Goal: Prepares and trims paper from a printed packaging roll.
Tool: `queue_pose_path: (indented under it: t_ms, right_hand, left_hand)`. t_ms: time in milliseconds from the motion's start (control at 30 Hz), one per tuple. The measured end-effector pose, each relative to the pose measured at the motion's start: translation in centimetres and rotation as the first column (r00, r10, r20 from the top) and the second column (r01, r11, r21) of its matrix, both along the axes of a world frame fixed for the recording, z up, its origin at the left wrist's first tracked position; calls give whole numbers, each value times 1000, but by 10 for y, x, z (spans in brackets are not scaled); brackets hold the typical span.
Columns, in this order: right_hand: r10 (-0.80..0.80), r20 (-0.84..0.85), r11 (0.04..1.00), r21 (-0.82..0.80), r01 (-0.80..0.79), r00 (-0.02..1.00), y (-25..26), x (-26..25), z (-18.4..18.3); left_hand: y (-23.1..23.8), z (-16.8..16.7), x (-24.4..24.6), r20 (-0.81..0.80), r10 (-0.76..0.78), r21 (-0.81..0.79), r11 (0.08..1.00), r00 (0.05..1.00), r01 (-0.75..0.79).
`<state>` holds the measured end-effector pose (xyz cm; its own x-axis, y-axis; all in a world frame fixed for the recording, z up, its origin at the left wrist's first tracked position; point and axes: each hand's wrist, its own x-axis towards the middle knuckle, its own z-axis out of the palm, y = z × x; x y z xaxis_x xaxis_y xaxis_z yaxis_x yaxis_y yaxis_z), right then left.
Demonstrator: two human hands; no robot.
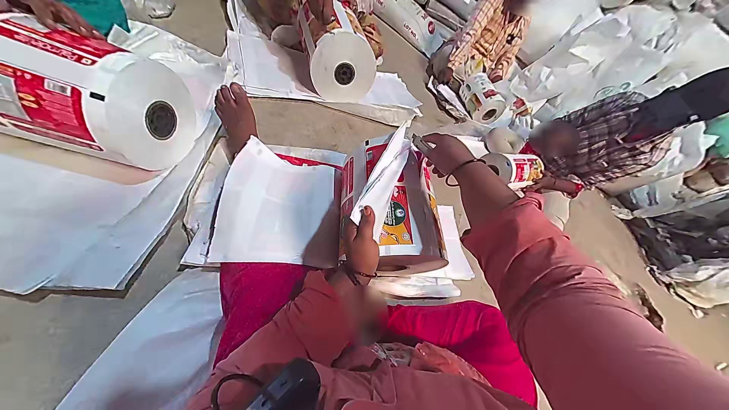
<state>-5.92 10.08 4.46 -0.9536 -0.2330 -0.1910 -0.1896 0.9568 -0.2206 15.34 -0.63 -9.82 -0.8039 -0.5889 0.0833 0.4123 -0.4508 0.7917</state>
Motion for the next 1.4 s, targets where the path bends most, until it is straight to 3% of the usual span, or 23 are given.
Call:
queue_pose_path:
  t_ms: [100, 200, 333, 433, 600, 733, 867, 1033, 1133, 1200, 1267, 1300, 1333, 1400]
  right_hand:
    - [42, -15, 993, 112, -40, 999, -8, -7, -4]
    - [124, 27, 971, 204, -127, 992, -11, -7, 3]
    - [114, 167, 965, 217, -149, 979, -3, 2, 31]
    - [38, 129, 998, 53, -45, 991, 9, 29, 29]
    - [-99, 35, 954, -280, 105, 994, 59, 97, -25]
    - [-263, 82, 797, -543, 264, 961, 109, 157, -66]
    - [-334, 127, 687, -645, 333, 934, 170, 199, -84]
    - [-459, 210, 472, -766, 436, 864, 225, 221, -118]
    - [-494, 262, 291, -849, 442, 829, 236, 221, -130]
    - [-492, 289, 220, -871, 438, 821, 241, 221, -132]
    - [-475, 316, 175, -881, 440, 821, 244, 221, -134]
    - [-469, 329, 150, -885, 441, 820, 246, 220, -134]
    - [-464, 341, 124, -889, 441, 818, 247, 219, -133]
    - [-470, 362, 73, -893, 445, 805, 253, 218, -134]
  left_hand:
    - [-1, 1, 1, 12, 30, 1, 1000, 999, -30]
    - [0, 26, 11, 51, 32, 51, 998, 998, -34]
    - [5, 12, 4, -47, 91, 81, 993, 995, -87]
    - [1, 27, 10, 24, 42, 110, 993, 999, -45]
    - [-7, 2, 2, 17, 50, -22, 999, 999, -50]
    - [-8, 5, 12, -22, 85, -154, 984, 996, -88]
    - [-37, 17, 26, -97, 331, -237, 908, 939, -345]
    - [-109, 4, 51, 110, 511, -421, 801, 853, -425]
    - [-157, -13, 77, 444, 596, -658, 724, 670, -207]
    - [-195, -37, 96, 626, 623, -760, 622, 468, 190]
    - [-210, -49, 113, 744, 613, -625, 499, 266, 601]
    - [-209, -48, 114, 766, 612, -537, 442, 196, 719]
    - [-209, -49, 112, 776, 613, -504, 461, 150, 730]
    - [-206, -47, 106, 728, 676, -613, 563, 118, 555]
